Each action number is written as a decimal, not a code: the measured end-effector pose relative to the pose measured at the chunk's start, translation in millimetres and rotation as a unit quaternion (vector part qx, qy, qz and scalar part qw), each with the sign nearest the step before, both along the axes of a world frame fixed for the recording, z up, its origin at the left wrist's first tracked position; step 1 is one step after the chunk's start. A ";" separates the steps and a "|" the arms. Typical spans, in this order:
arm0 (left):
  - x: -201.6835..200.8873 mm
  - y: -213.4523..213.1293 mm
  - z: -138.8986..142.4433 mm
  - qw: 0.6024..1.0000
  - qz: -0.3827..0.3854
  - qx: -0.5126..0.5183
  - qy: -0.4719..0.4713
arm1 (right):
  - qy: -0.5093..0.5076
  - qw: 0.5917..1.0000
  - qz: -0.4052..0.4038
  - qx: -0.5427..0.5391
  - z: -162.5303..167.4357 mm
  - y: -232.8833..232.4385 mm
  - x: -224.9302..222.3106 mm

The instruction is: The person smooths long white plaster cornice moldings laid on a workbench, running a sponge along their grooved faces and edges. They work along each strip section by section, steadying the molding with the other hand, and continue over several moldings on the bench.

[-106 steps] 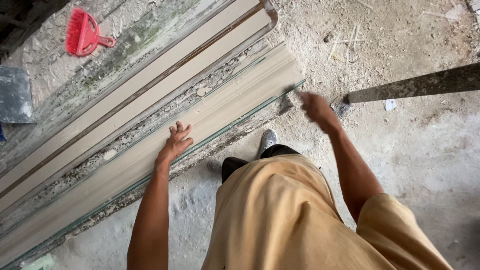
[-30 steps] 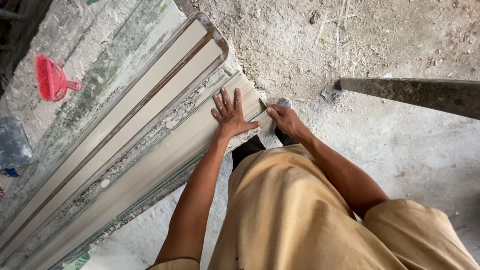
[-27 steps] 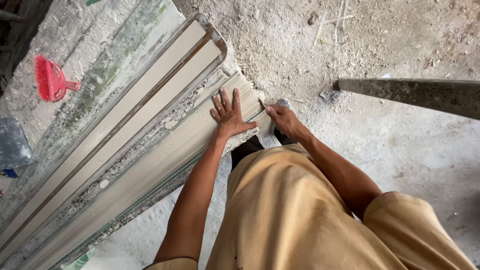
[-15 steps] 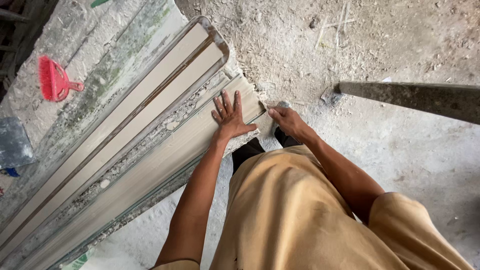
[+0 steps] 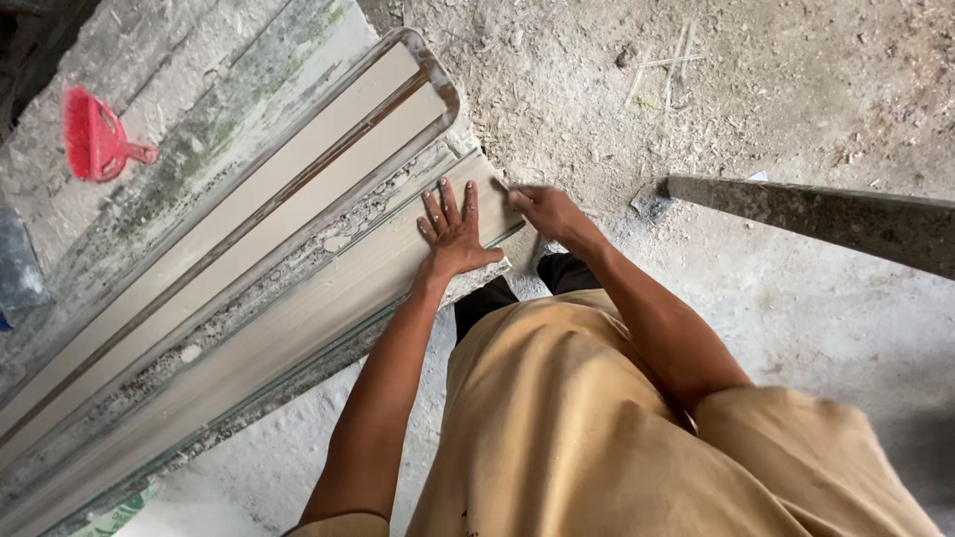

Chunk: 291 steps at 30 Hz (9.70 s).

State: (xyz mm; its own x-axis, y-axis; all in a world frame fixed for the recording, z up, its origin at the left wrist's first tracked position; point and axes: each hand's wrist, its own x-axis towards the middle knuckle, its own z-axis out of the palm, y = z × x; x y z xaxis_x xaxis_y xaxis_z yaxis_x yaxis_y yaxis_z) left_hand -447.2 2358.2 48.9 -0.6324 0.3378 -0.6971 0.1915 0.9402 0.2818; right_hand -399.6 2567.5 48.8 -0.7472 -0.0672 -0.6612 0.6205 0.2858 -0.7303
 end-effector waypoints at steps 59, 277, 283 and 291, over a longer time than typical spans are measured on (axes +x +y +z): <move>17.8 -288.7 13.8 0.981 0.188 0.022 0.039 | 0.220 0.804 0.387 0.393 83.2 -186.8 -86.4; -102.2 -165.1 43.7 0.885 -0.384 0.039 0.261 | -0.060 0.929 -0.338 -0.137 45.3 -319.5 127.8; -67.6 -278.6 42.3 0.907 -0.315 0.117 0.253 | -0.072 0.922 -0.350 -0.147 49.4 -324.5 122.2; -4.3 -505.7 57.7 0.935 -0.219 0.055 0.272 | -0.111 0.921 -0.350 -0.132 43.4 -352.7 128.1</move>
